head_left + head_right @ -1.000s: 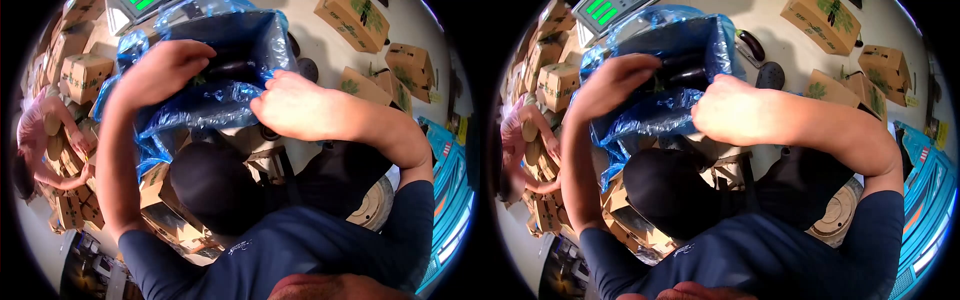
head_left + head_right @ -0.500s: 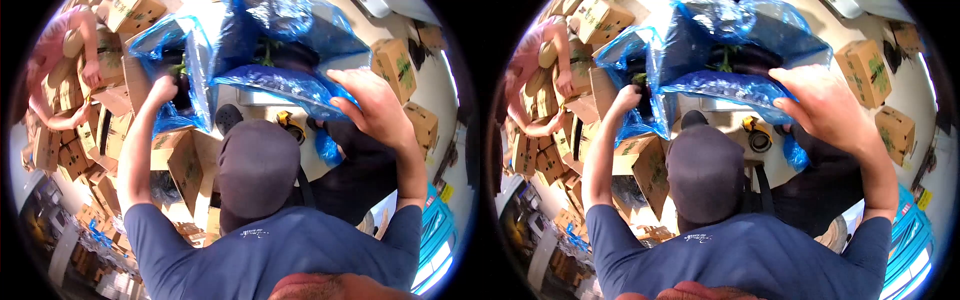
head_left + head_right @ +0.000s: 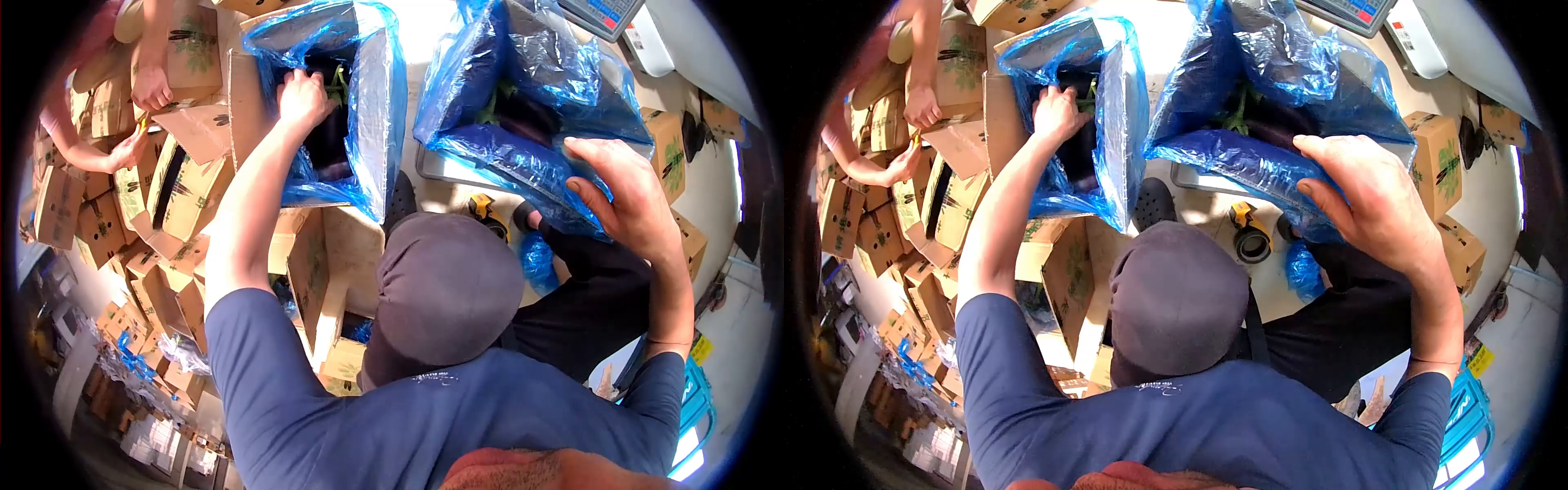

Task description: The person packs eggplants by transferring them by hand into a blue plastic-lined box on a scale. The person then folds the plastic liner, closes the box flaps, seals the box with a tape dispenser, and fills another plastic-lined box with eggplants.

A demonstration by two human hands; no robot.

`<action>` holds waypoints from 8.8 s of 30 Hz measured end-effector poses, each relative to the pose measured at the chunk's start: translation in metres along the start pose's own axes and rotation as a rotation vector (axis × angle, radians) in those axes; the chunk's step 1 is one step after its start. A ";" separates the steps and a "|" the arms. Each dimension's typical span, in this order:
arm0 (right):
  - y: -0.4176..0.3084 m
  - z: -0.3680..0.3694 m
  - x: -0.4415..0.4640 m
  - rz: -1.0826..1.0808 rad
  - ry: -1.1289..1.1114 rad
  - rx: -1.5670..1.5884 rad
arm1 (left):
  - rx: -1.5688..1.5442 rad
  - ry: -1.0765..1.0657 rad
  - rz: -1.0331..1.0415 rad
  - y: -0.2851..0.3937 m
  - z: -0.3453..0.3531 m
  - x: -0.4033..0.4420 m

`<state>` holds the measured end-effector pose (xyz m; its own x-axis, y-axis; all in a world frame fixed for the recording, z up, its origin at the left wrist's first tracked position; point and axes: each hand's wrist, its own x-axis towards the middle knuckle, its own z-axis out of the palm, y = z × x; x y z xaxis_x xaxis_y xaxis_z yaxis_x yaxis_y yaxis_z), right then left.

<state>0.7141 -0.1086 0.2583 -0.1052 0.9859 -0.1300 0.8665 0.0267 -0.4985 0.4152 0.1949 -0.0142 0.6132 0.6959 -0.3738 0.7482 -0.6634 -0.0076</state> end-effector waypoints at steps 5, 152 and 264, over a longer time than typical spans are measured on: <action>-0.001 0.002 0.006 0.014 -0.024 0.007 | 0.035 0.055 -0.001 0.003 0.022 0.010; -0.012 -0.068 -0.118 -0.171 0.918 0.838 | -2.230 -0.167 0.949 0.359 -0.270 -0.198; -0.053 0.013 -0.006 -0.083 0.437 0.086 | -2.668 -0.466 0.575 0.124 -0.169 -0.162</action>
<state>0.6622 -0.1178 0.2740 0.0590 0.9586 0.2787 0.8184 0.1134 -0.5633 0.4508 0.0464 0.2024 0.9019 0.4314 -0.0239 -0.4042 0.8620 0.3058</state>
